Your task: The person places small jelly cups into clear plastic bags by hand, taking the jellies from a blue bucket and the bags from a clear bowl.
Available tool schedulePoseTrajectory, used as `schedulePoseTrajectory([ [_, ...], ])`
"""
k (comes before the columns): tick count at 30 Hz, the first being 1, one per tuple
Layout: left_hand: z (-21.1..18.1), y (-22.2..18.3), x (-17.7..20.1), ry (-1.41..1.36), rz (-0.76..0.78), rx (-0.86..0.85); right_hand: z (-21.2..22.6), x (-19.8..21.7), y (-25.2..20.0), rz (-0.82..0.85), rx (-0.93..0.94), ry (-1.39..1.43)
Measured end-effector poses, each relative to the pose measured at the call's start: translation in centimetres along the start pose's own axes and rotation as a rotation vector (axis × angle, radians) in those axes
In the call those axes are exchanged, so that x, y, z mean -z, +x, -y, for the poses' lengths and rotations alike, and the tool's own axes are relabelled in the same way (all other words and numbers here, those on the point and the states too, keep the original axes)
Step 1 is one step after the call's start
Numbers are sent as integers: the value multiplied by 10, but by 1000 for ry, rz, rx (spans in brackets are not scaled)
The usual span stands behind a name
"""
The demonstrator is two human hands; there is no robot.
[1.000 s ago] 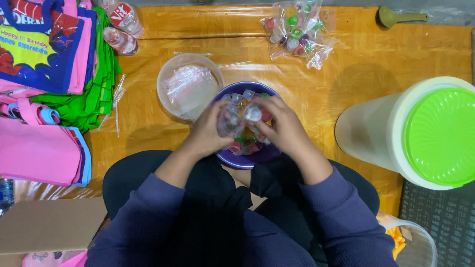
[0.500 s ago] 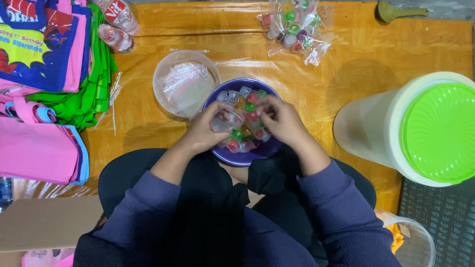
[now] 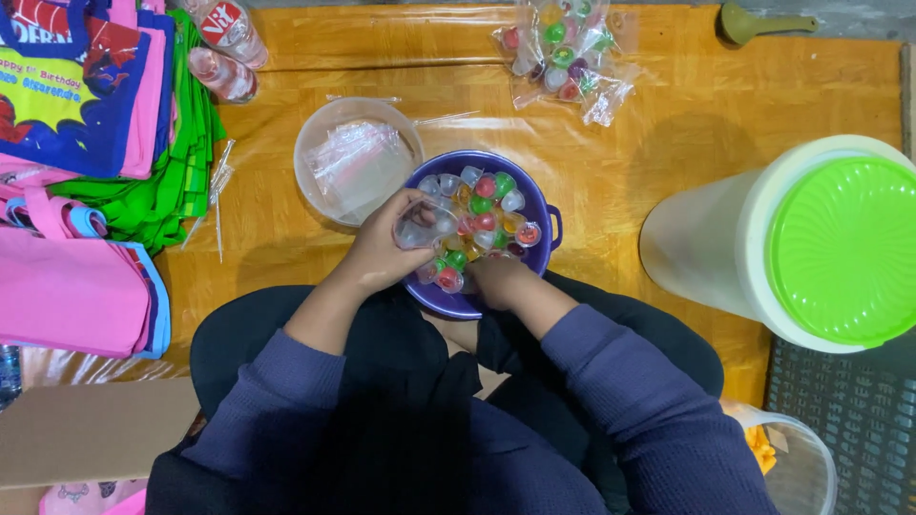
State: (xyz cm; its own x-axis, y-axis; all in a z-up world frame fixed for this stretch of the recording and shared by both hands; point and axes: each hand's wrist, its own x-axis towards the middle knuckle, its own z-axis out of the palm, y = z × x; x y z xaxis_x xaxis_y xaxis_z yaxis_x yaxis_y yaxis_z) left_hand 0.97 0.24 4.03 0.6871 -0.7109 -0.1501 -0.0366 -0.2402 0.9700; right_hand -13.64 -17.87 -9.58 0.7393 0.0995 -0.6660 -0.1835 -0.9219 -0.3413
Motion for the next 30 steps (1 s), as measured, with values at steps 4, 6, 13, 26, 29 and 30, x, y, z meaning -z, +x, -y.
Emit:
schedulePoseTrajectory([
  [4, -4, -2, 5, 15, -18, -11, 13, 7, -9, -88, 1, -59],
  [6, -4, -4, 7, -25, -15, -3, 28, 25, -13, -20, -277, 250],
  [13, -5, -5, 10, -26, -36, -27, 26, -1, 11, 43, -339, 194],
  [26, -2, -5, 12, -25, -30, -51, 43, 108, -68, -9, -110, 199],
  [29, 0, -3, 8, -27, -34, -34, 47, 115, -68, -152, -50, 321],
  [30, 1, -2, 6, -15, -38, -15, 45, 109, -61, -225, -8, 315],
])
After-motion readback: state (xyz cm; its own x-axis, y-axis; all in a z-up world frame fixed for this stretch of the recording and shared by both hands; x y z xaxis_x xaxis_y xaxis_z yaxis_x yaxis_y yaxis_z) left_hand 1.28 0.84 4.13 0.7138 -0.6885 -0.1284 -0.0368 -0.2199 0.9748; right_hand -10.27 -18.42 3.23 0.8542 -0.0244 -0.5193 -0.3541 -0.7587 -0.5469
